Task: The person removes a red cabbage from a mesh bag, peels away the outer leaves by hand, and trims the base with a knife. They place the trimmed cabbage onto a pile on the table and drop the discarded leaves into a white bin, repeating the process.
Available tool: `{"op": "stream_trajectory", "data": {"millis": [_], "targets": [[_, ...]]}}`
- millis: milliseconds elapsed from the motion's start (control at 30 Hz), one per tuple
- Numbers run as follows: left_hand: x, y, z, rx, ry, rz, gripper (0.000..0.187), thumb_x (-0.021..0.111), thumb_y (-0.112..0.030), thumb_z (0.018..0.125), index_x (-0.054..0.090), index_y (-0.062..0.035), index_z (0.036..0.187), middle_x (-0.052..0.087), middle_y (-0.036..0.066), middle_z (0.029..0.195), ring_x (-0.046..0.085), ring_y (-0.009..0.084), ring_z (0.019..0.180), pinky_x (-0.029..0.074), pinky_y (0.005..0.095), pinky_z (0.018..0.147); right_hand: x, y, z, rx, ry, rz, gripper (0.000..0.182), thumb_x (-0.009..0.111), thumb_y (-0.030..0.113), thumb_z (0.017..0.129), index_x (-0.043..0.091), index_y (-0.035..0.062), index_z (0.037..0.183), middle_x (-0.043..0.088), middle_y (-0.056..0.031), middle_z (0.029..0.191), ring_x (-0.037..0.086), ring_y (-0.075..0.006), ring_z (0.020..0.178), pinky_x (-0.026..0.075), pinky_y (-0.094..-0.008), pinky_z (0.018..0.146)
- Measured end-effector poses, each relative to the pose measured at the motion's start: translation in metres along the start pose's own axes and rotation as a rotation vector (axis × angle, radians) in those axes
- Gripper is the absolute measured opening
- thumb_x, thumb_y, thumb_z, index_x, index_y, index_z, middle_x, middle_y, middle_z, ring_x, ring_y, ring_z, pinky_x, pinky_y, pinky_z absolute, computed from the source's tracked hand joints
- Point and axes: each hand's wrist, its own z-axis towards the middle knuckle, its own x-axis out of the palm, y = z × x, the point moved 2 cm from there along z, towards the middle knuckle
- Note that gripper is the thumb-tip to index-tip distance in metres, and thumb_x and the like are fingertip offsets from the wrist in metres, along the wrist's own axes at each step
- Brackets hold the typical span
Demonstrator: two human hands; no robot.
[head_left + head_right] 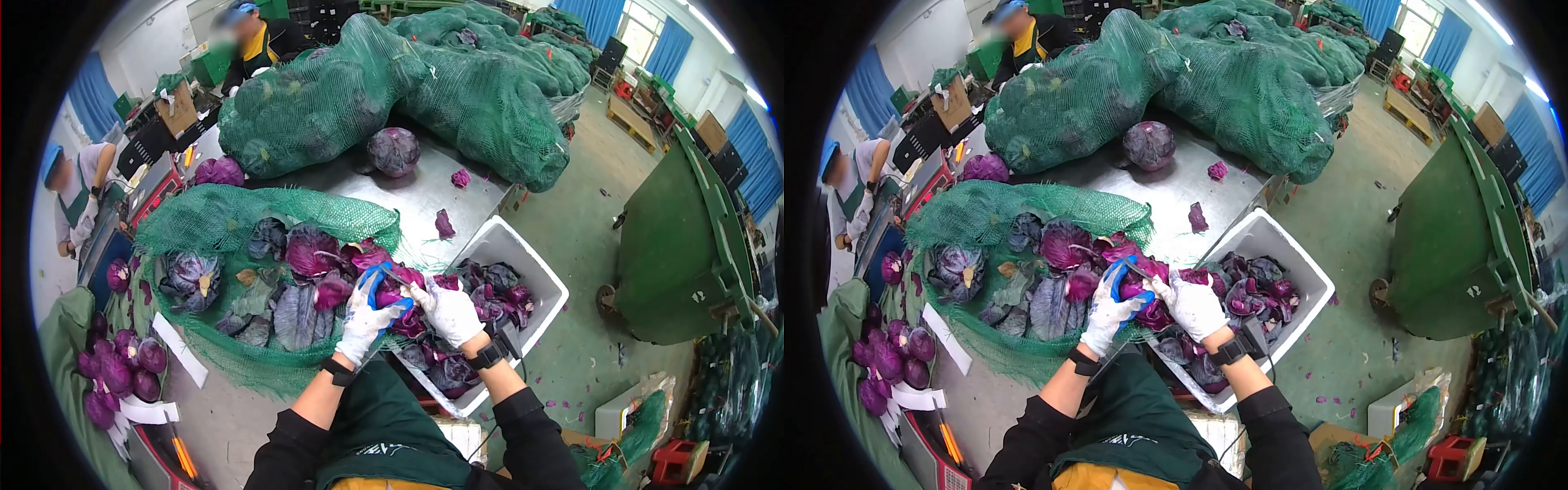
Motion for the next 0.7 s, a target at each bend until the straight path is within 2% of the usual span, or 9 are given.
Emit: {"op": "stream_trajectory", "data": {"millis": [33,200,300,400,467,500,600,633,700], "targets": [[0.002,-0.003,-0.001,0.027,-0.044,0.096,0.081,0.083,-0.037,0.064,0.05,-0.002,0.129,0.048,0.019,0.133,0.051,0.03,0.12,0.041,0.0383,0.102,0.002,0.003,0.003,0.002,-0.038,-0.06,0.054,0.038,0.05,0.097,0.062,0.0012,0.102,0.061,-0.0203,0.062,0.063,-0.0359,0.059,0.049,-0.0455,0.056],[0.012,-0.028,-0.004,0.122,-0.045,0.38,0.082,0.082,-0.039,0.062,0.052,-0.0089,0.132,0.046,0.021,0.134,0.049,0.0325,0.122,0.041,0.0405,0.102,0.04,-0.05,0.033,-0.054,-0.081,0.043,0.037,0.039,0.034,0.099,0.063,0.0063,0.09,0.063,-0.0184,0.076,0.061,-0.0365,0.068,0.047,-0.0432,0.063],[0.004,-0.026,-0.018,0.14,0.014,0.212,0.081,0.084,-0.034,0.061,0.053,-0.0121,0.132,0.045,0.019,0.136,0.044,0.0314,0.127,0.038,0.0414,0.106,0.018,-0.063,0.04,0.267,0.121,0.103,0.039,0.042,0.034,0.098,0.065,0.005,0.088,0.063,-0.0163,0.07,0.059,-0.0347,0.064,0.045,-0.039,0.059],[-0.011,-0.01,-0.022,0.209,0.036,0.077,0.08,0.085,-0.025,0.063,0.051,-0.0083,0.133,0.045,0.015,0.138,0.043,0.0281,0.128,0.035,0.0385,0.108,0.048,-0.092,0.029,0.732,0.22,0.6,0.043,0.043,0.041,0.097,0.066,0.005,0.099,0.062,-0.013,0.064,0.053,-0.0288,0.046,0.044,-0.0358,0.05],[-0.022,0.01,-0.02,0.051,0.041,-0.102,0.081,0.084,-0.024,0.065,0.047,-0.0051,0.135,0.044,0.013,0.139,0.043,0.025,0.128,0.033,0.036,0.109,0.092,-0.13,0.019,-0.196,-0.314,-0.328,0.039,0.048,0.039,0.097,0.061,0.0051,0.111,0.062,-0.0098,0.064,0.051,-0.0214,0.04,0.042,-0.0348,0.045],[-0.024,0.02,-0.02,-0.123,0.06,-0.391,0.082,0.084,-0.023,0.067,0.045,-0.0037,0.136,0.045,0.011,0.139,0.042,0.0234,0.128,0.031,0.0356,0.11,0.064,-0.105,0.014,0.281,-0.036,0.065,0.035,0.059,0.031,0.093,0.057,0.0062,0.118,0.062,-0.005,0.067,0.052,-0.0139,0.043,0.043,-0.0308,0.045],[-0.024,0.017,-0.021,-0.056,0.067,-0.42,0.08,0.082,-0.023,0.071,0.042,-0.0035,0.137,0.047,0.011,0.136,0.043,0.0226,0.127,0.033,0.0371,0.108,-0.003,-0.013,0.001,0.645,0.098,0.644,0.055,0.066,0.037,0.087,0.053,0.0012,0.125,0.063,-0.0189,0.098,0.062,-0.0215,0.07,0.049,-0.0361,0.063],[-0.026,0.005,-0.02,0.089,0.057,-0.067,0.08,0.082,-0.022,0.071,0.042,-0.0026,0.137,0.045,0.011,0.137,0.043,0.0235,0.128,0.032,0.037,0.109,0.0,-0.008,-0.006,0.489,0.032,0.687,0.061,0.071,0.044,0.081,0.055,0.0012,0.122,0.062,-0.0124,0.078,0.056,-0.016,0.053,0.046,-0.0324,0.053],[-0.021,0.001,-0.022,0.111,0.054,-0.055,0.081,0.082,-0.023,0.07,0.042,-0.002,0.137,0.044,0.011,0.138,0.042,0.0236,0.128,0.032,0.0374,0.109,-0.003,-0.001,-0.008,0.515,0.273,0.79,0.055,0.073,0.04,0.081,0.058,-0.0003,0.114,0.054,-0.0014,0.056,0.048,-0.0098,0.042,0.039,-0.0268,0.042]]}}
